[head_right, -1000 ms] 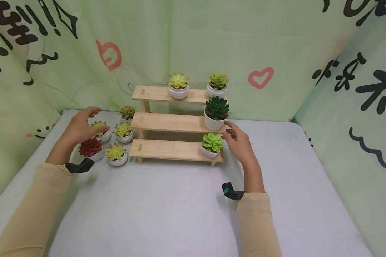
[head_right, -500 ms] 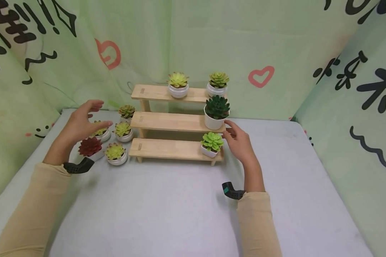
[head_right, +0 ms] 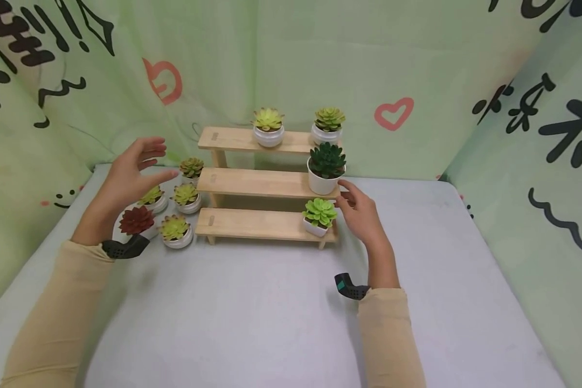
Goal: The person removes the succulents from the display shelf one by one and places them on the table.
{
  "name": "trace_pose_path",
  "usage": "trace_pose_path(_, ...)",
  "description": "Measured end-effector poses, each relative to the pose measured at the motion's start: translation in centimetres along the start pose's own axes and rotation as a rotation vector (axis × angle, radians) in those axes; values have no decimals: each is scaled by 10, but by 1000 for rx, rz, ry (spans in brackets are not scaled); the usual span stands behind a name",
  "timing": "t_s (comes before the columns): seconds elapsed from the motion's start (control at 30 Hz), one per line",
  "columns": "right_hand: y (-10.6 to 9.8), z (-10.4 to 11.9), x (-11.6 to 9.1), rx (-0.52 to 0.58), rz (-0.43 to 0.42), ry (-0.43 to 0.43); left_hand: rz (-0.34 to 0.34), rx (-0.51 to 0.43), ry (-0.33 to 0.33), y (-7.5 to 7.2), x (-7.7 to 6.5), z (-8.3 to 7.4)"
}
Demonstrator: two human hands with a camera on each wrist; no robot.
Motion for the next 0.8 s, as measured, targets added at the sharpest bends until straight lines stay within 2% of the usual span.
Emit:
trace_pose_path(0.13, 5, -3, 1, 7, 5, 1, 11, -94, 30, 5, 2, -7)
trace_pose_path(0.3, 11, -7, -2, 9, 23, 20, 45, -181, 12, 12, -1, -8)
trace_pose_path(0.5, 9, -4, -3, -2, 15, 2, 51, -190, 22, 18, 3, -11)
trace_pose_path(0.63, 4, -3, -1, -12, -3, -13, 61, -196, 54, 22, 10, -17)
trace_pose_path(0.8, 1, -1, 1, -20, -24, -32, 82, -245, 58, 26, 20, -21)
Point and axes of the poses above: each hand's wrist, its own x-axis towards the middle knuckle, its own y-axis out of the palm, z = x × y, the point moved 8 cm from there along x, towards the middle knuckle, and after that the axes turned 4 degrees about -x, right-handed, at the moved point
